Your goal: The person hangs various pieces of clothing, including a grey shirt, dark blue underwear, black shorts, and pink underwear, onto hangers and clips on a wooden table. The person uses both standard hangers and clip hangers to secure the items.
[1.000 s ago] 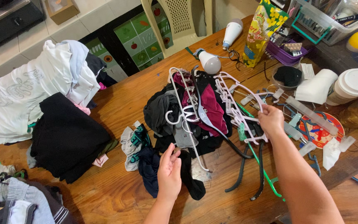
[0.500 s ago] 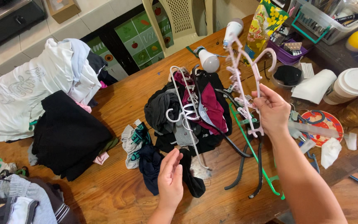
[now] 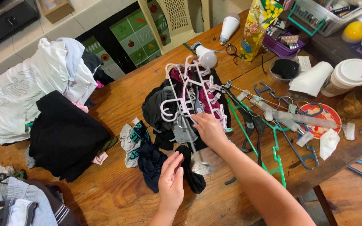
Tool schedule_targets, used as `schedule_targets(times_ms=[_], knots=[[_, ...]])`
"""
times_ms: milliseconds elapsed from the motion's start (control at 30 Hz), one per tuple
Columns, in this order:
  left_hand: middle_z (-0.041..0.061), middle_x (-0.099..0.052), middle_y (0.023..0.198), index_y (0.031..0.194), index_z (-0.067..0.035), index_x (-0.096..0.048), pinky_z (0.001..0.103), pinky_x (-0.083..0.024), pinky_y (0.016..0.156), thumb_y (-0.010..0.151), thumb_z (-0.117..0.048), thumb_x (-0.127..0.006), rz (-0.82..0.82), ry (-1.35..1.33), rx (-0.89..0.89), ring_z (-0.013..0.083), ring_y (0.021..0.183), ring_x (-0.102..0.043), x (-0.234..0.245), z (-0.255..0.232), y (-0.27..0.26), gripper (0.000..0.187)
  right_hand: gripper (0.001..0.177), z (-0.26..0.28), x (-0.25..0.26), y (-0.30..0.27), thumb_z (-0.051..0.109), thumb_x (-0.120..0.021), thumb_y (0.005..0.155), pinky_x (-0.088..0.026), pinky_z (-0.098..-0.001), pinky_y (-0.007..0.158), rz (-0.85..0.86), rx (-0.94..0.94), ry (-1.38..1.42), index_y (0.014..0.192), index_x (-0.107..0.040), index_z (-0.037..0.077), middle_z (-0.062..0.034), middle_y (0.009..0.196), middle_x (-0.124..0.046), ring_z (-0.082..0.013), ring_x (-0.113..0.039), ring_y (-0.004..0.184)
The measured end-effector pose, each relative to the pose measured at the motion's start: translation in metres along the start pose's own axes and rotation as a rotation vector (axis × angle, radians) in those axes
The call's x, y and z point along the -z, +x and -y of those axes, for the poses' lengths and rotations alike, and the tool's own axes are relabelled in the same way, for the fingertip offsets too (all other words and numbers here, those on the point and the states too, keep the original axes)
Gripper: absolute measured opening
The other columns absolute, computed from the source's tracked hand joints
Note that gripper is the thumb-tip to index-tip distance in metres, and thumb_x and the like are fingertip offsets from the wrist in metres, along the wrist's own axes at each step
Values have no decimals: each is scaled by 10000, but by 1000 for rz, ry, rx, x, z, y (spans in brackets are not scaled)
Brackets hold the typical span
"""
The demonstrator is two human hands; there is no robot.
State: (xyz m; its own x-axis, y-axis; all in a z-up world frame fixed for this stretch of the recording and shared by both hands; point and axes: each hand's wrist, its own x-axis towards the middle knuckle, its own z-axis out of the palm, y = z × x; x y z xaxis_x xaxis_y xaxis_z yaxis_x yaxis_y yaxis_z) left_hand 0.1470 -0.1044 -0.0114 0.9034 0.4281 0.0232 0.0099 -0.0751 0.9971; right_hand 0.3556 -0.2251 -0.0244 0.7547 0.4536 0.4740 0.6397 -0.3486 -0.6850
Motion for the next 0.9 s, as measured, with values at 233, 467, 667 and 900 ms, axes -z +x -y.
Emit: schedule_targets(times_ms=[233, 467, 667, 900], knots=[[111, -570, 1444, 1322, 13, -655, 301, -490, 1047, 991, -31, -581, -7, -24, -28, 197, 1270, -617, 10, 1, -4, 342, 319, -50, 47, -37, -10, -660, 893, -514, -375, 1048, -122, -50, -183, 1182, -753, 88, -117, 1238, -720, -287, -642, 1195], [102, -578, 1424, 1278, 16, -680, 290, -490, 1028, 991, -39, -570, -1, -50, 85, 180, 1230, -629, 12, 19, -14, 312, 564, -202, 166, -94, -12, -655, 760, -444, -472, 1058, -154, -277, -711, 1323, -655, 11, -234, 1288, -656, -419, -593, 1212], [102, -614, 1399, 1244, 8, -707, 283, -500, 1007, 987, -57, -587, -11, 42, 94, 174, 1186, -657, 11, 26, -16, 290, 584, -221, 204, -103, 113, -710, 861, -377, -540, 1118, 249, -706, -794, 1429, -614, 213, -171, 1289, -658, -372, -599, 1250], [106, -603, 1411, 1239, 7, -711, 286, -502, 1002, 986, -48, -581, 4, 5, 72, 174, 1177, -658, 4, 38, -13, 290, 542, -245, 209, -120, 138, -708, 861, -460, -534, 985, 140, -412, -632, 1396, -631, 168, -150, 1366, -650, -392, -638, 1141]])
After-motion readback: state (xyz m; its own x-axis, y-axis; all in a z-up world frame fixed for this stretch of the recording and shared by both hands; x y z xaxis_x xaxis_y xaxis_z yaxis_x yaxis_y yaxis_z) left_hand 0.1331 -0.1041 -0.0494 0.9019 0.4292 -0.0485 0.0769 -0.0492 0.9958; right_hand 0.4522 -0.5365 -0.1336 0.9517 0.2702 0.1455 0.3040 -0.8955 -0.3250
